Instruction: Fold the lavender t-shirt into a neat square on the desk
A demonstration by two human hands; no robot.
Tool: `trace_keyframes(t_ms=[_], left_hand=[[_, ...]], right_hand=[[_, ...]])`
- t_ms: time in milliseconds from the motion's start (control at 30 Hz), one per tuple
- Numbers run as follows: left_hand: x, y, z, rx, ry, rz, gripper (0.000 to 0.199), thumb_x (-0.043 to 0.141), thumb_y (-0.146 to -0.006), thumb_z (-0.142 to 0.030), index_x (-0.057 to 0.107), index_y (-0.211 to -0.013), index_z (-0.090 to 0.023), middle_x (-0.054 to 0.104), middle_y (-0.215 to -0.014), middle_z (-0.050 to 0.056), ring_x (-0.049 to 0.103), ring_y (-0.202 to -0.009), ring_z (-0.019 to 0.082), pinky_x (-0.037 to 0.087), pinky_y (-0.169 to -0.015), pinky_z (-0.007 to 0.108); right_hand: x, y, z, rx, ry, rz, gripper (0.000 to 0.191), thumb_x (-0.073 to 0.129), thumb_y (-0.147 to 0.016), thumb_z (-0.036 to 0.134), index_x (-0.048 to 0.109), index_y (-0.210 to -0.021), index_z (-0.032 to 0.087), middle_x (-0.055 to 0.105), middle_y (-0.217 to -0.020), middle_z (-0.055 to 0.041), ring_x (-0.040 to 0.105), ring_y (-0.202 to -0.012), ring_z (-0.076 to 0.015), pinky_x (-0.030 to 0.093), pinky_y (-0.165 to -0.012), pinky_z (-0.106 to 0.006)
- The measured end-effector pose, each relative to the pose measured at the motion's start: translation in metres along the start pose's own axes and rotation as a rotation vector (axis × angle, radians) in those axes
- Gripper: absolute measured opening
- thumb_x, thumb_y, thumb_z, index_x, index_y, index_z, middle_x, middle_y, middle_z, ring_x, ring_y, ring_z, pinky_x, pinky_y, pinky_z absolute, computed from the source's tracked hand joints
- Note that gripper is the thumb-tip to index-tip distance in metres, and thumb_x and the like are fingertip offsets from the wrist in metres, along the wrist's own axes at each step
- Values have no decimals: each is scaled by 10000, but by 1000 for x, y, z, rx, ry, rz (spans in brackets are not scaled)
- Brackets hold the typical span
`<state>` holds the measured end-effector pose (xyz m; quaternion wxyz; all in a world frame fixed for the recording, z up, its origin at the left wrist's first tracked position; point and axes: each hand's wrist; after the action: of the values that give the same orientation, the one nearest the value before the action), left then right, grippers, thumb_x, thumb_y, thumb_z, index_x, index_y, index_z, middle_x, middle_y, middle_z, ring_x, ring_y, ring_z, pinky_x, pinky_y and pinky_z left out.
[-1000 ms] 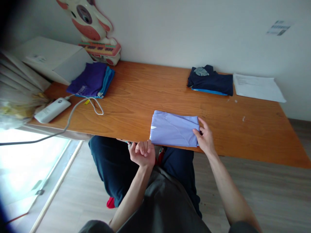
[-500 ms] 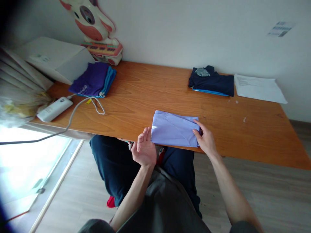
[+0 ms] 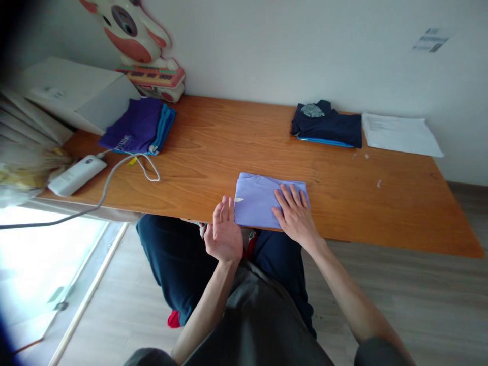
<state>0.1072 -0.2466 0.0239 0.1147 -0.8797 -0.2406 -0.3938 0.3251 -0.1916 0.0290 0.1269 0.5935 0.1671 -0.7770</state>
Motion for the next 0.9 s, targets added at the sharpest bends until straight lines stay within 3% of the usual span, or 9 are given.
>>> trace_keyframes(t_ms=[200, 367, 500, 667, 767, 900], left_hand=[[-10, -3, -7, -121, 46, -57, 574, 483, -1047, -705, 814, -1345, -341, 636, -1655, 48, 489, -1620, 394, 271, -1387, 665], [-15, -5, -15, -115, 37, -66, 559, 463, -1055, -703, 804, -1352, -375, 598, -1693, 23, 459, -1642, 388, 294, -1371, 666], [-12, 0, -15, -7, 23, -30, 499, 480, -1066, -640, 821, -1301, -363, 674, -1613, 26, 452, -1647, 374, 232, -1399, 654], [-12, 18, 2, 187, -219, 79, 479, 707, -945, -662, 837, -1240, -307, 717, -1537, 96, 430, -1646, 446, 245, -1377, 696], [-15, 23, 9, 221, -312, 146, 499, 726, -948, -665, 831, -1245, -278, 698, -1554, 135, 396, -1662, 456, 223, -1374, 716], [-16, 20, 11, 250, -339, 125, 513, 703, -959, -692, 823, -1236, -277, 682, -1572, 140, 393, -1664, 454, 219, -1371, 731]], right_hand=[[6, 3, -8, -14, 24, 1, 696, 411, -1164, 477, 287, -1818, 272, 229, -1877, -61, 149, -1759, -370, 164, -1405, -698], [7, 2, -8, -4, 24, -2, 690, 411, -1166, 497, 314, -1810, 269, 232, -1878, -58, 150, -1759, -364, 180, -1405, -688], [8, 2, -9, -7, 22, -18, 695, 415, -1167, 505, 316, -1809, 257, 250, -1874, -70, 166, -1755, -374, 200, -1398, -695], [7, 1, -7, -10, 18, -22, 700, 427, -1164, 492, 285, -1817, 283, 262, -1871, -63, 180, -1752, -377, 216, -1391, -702], [5, 1, -7, -9, 19, -21, 699, 427, -1166, 485, 287, -1817, 276, 253, -1872, -62, 178, -1753, -373, 213, -1396, -692], [5, 1, -9, -15, 8, -15, 704, 430, -1163, 495, 281, -1819, 285, 247, -1873, -56, 176, -1754, -371, 215, -1396, -696]])
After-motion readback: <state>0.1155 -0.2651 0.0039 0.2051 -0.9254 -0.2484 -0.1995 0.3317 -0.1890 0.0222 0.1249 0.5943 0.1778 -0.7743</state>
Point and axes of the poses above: each hand's wrist, its own y-axis away from the middle knuckle, its own x-axis out of the palm, z = x × y
